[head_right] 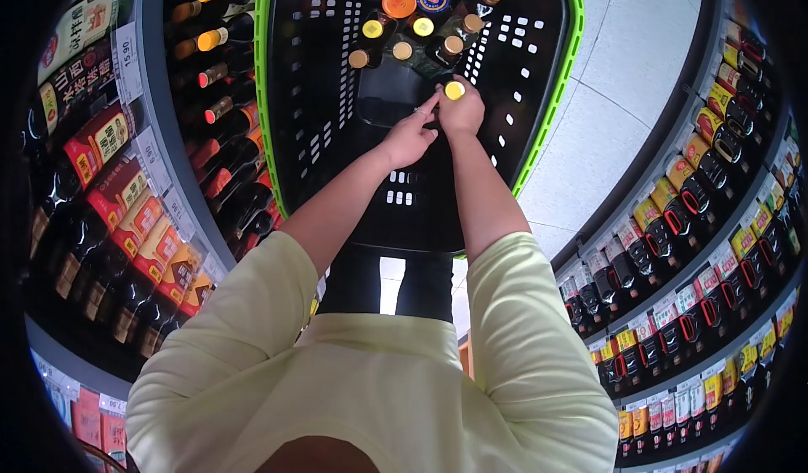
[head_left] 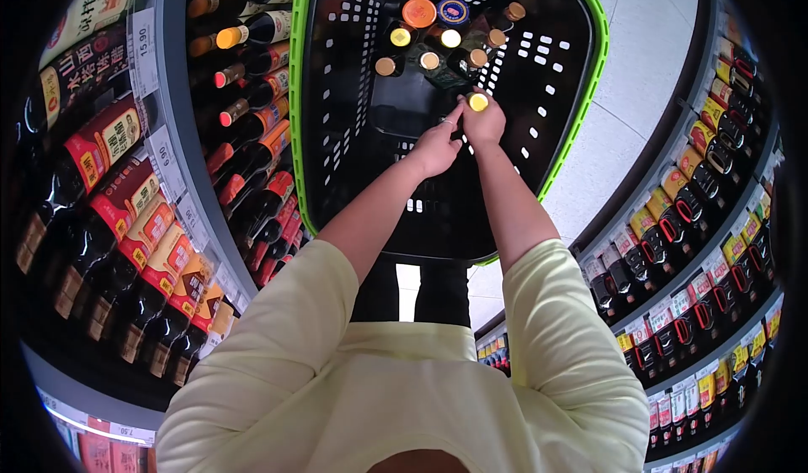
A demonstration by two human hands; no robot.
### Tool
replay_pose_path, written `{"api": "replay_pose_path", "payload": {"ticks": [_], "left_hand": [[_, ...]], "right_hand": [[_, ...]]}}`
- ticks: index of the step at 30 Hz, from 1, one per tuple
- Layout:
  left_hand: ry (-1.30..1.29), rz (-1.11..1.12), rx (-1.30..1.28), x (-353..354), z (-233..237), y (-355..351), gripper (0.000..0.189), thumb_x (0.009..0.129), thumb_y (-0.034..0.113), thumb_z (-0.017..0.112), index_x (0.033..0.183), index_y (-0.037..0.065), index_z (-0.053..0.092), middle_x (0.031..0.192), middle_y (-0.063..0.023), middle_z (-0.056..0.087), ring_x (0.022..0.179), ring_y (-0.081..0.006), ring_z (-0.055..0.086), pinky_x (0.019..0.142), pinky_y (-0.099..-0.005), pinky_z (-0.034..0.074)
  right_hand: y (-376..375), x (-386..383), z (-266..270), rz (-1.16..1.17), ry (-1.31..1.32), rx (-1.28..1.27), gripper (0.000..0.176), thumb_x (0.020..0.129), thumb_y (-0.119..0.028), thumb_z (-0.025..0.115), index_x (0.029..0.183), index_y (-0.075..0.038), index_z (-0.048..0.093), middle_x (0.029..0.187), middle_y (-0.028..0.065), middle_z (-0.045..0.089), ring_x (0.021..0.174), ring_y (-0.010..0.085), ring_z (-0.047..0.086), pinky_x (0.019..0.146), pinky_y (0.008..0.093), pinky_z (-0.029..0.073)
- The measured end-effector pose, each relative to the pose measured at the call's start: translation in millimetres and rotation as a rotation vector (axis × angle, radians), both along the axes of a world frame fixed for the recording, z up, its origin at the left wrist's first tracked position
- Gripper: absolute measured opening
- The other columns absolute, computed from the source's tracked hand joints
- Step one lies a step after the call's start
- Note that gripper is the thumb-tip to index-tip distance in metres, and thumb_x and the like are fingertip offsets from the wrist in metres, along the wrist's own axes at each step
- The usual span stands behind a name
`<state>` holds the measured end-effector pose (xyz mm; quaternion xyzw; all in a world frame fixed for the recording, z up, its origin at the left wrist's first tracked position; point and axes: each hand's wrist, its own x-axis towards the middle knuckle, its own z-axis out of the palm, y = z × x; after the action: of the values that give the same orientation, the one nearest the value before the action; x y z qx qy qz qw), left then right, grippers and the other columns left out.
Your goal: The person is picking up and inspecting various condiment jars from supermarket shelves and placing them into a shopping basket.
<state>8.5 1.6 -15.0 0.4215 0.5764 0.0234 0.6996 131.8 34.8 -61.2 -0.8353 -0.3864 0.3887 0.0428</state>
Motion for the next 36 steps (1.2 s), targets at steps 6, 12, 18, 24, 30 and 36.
{"api": "replay_pose_path", "payload": {"ticks": [6, 12, 18, 24, 30, 36], "left_hand": [[0.105, -0.057, -0.054, -16.9, 14.2, -18.9, 0.059, 0.089, 0.006, 0.050, 0.144, 0.013, 0.030, 0.127, -0.0173, 0.055, 0.098, -0.0235, 0.062, 0.090, -0.0328, 0.047], [0.173, -0.056, 0.134, -44.0, 59.8, -23.8, 0.040, 0.086, 0.003, 0.051, 0.126, 0.007, 0.053, 0.108, -0.0155, 0.064, 0.094, -0.0237, 0.064, 0.084, -0.0325, 0.050], [0.340, 0.164, 0.907, -83.8, 125.0, 22.4, 0.026, 0.083, 0.004, 0.057, 0.107, 0.009, 0.065, 0.096, -0.0084, 0.065, 0.087, -0.0243, 0.063, 0.072, -0.0321, 0.051], [0.900, 0.226, 1.127, -139.9, 118.0, 113.1, 0.064, 0.084, 0.023, 0.063, 0.140, 0.008, 0.036, 0.110, -0.0195, 0.060, 0.104, -0.0362, 0.056, 0.092, -0.0434, 0.043], [0.810, 0.099, 0.478, -151.1, 117.7, 154.1, 0.052, 0.087, 0.027, 0.055, 0.135, 0.009, 0.046, 0.108, -0.0243, 0.062, 0.102, -0.0404, 0.058, 0.088, -0.0448, 0.046], [0.565, 0.286, 0.684, -162.8, 138.4, 144.0, 0.037, 0.083, 0.013, 0.060, 0.117, 0.000, 0.055, 0.104, -0.0211, 0.064, 0.099, -0.0343, 0.062, 0.087, -0.0400, 0.048]], "right_hand": [[4.0, 0.4, 1.2, -0.076, 0.031, -0.020, 0.049, 0.074, -0.033, 0.074, 0.116, -0.010, 0.063, 0.106, 0.0171, 0.066, 0.099, 0.0317, 0.063, 0.087, 0.0383, 0.048], [11.8, 1.2, 20.5, -0.175, 0.057, -0.020, 0.057, 0.075, -0.032, 0.073, 0.120, -0.001, 0.057, 0.105, 0.0197, 0.065, 0.101, 0.0339, 0.062, 0.090, 0.0389, 0.047], [36.8, -14.4, 118.1, 0.228, 0.004, 0.336, 0.048, 0.082, -0.021, 0.064, 0.124, -0.001, 0.052, 0.124, 0.0186, 0.055, 0.117, 0.0339, 0.050, 0.099, 0.0398, 0.041], [133.6, 36.8, 153.7, 0.363, -0.430, 0.851, 0.052, 0.082, -0.021, 0.063, 0.129, -0.006, 0.048, 0.134, 0.0201, 0.044, 0.122, 0.0375, 0.042, 0.103, 0.0440, 0.032], [176.1, 73.5, 161.2, 0.344, -0.317, 0.383, 0.043, 0.088, -0.030, 0.059, 0.123, -0.004, 0.054, 0.116, 0.0230, 0.058, 0.107, 0.0401, 0.056, 0.091, 0.0444, 0.045], [160.8, 82.8, 239.8, 0.248, -0.192, 0.598, 0.027, 0.087, -0.021, 0.059, 0.106, -0.002, 0.064, 0.093, 0.0209, 0.066, 0.087, 0.0362, 0.064, 0.078, 0.0402, 0.050]]}}
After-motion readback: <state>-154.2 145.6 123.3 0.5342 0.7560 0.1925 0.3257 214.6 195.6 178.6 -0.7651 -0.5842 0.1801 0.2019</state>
